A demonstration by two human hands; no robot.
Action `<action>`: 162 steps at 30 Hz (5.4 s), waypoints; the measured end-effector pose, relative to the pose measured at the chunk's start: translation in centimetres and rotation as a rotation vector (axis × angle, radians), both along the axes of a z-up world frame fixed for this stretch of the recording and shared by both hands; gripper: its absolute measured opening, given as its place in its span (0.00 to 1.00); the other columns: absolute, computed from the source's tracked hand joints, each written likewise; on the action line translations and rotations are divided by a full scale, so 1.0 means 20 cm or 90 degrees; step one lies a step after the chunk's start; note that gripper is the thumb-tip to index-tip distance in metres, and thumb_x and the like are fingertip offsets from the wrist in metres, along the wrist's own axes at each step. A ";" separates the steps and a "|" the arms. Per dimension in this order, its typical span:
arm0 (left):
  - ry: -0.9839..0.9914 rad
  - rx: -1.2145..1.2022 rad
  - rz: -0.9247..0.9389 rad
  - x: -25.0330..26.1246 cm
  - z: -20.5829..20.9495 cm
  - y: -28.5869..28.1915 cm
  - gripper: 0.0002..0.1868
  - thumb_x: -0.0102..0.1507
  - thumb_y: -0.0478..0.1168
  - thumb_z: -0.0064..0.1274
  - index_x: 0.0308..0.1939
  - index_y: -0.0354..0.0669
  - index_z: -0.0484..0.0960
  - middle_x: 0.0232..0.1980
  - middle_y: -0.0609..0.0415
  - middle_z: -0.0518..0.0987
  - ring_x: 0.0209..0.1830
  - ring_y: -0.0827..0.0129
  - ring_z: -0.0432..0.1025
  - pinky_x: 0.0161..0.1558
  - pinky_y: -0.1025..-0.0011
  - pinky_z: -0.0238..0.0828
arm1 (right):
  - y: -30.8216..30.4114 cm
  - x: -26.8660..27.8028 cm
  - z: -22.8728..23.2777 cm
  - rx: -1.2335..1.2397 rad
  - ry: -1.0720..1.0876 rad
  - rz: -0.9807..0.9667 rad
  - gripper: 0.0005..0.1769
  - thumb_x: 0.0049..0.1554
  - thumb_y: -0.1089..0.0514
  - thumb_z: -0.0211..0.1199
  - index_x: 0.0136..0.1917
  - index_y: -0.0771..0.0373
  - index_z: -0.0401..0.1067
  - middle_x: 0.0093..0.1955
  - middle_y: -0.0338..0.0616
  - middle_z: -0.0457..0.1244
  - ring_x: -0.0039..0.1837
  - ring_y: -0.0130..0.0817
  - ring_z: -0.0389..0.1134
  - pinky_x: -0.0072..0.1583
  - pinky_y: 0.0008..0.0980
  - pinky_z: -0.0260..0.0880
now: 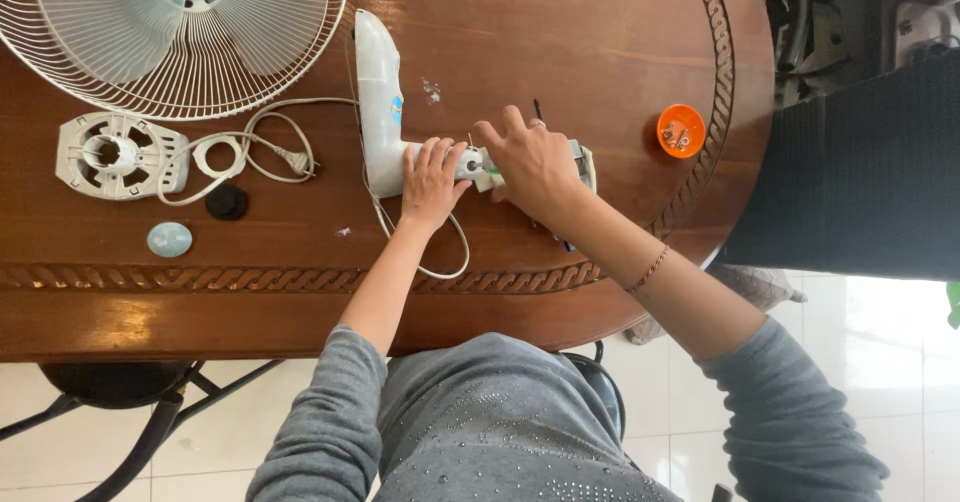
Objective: The person assembles a white handheld electrical appliance by attaching a motor unit to its body and securing it with screws. They use a green screwdriver to tighten multiple screws on the back of the device while working at a wooden table.
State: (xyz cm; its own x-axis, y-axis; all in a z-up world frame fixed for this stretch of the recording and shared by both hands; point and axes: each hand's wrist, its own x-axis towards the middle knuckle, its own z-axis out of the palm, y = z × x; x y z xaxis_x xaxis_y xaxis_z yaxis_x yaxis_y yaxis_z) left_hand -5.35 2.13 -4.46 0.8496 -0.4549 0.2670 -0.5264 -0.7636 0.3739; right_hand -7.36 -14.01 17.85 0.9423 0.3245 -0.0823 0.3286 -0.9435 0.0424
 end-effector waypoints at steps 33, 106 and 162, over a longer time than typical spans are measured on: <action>0.051 0.022 0.000 0.00 0.01 0.00 0.36 0.57 0.49 0.66 0.67 0.53 0.69 0.65 0.56 0.69 0.72 0.59 0.58 0.72 0.46 0.45 | 0.00 0.02 -0.10 -0.048 -0.041 0.004 0.25 0.53 0.60 0.65 0.63 0.55 0.63 0.38 0.47 0.69 0.40 0.43 0.74 0.36 0.37 0.72; 0.081 0.021 -0.013 0.01 -0.01 0.01 0.37 0.59 0.47 0.65 0.70 0.52 0.68 0.68 0.54 0.68 0.73 0.58 0.58 0.74 0.46 0.43 | -0.21 -0.27 0.00 0.077 -0.020 -0.073 0.19 0.52 0.58 0.69 0.57 0.52 0.74 0.53 0.45 0.67 0.60 0.47 0.67 0.49 0.42 0.72; 0.839 0.350 -0.236 0.61 -0.08 -0.14 0.54 0.40 0.46 0.74 0.71 0.61 0.71 0.63 0.53 0.79 0.58 0.56 0.77 0.56 0.55 0.76 | -0.30 0.39 -1.13 0.477 0.659 -0.209 0.44 0.39 0.57 0.80 0.67 0.62 0.65 0.57 0.48 0.69 0.59 0.41 0.72 0.60 0.37 0.72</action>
